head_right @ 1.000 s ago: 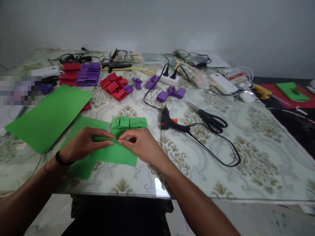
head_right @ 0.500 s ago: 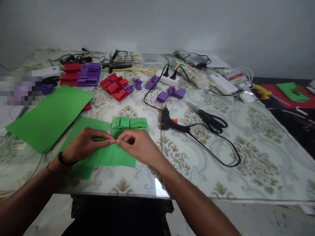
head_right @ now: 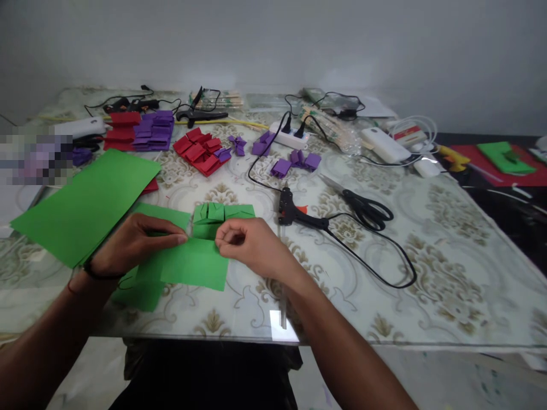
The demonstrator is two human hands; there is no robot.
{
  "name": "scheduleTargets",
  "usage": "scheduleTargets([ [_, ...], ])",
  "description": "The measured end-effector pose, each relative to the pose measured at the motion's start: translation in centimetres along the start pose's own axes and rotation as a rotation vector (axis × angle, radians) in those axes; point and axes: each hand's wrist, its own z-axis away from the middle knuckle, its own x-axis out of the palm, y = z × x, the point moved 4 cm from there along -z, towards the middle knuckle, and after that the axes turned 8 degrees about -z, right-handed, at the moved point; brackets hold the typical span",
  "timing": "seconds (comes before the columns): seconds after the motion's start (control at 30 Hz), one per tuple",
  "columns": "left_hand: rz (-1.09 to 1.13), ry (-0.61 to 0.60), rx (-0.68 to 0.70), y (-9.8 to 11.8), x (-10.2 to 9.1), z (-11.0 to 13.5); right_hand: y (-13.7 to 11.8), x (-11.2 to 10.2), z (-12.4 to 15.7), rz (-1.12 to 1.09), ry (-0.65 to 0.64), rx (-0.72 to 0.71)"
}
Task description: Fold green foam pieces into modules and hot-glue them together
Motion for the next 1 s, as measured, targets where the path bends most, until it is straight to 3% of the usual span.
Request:
scheduleTargets([
  [0.17, -0.013, -0.014, 0.010, 0.2, -0.6, -0.1, -0.1, -1.2, 0.1, 0.017, -0.006, 0.048],
  [0.47, -0.032, -0.036, 0.036, 0.1, -0.4, 0.0, -0.1, -1.5, 0.3, 0.081, -0.039, 0.041],
  [0.6, -0.043, 0.047, 0.044, -0.3, -1.5, 0.0, -0.7, -2.9, 0.5, 0.057, -0.024, 0.029],
  [0.77, -0.029, 0.156, 0.024, -1.1, -2.1, -0.2, -2.5, -4.0, 1.4, -0.030, 0.114, -0.180],
  [0.9, -0.019, 0.161, 0.067, -1.2, -1.5, -0.3, -4.0, -2.9, 3.2, 0.032, 0.127, -0.366],
  [1.0, -0.042, 0.170, 0.115, -0.9, -1.2, -0.3, -4.7, -1.6, 5.5, 0.075, 0.101, -0.397],
])
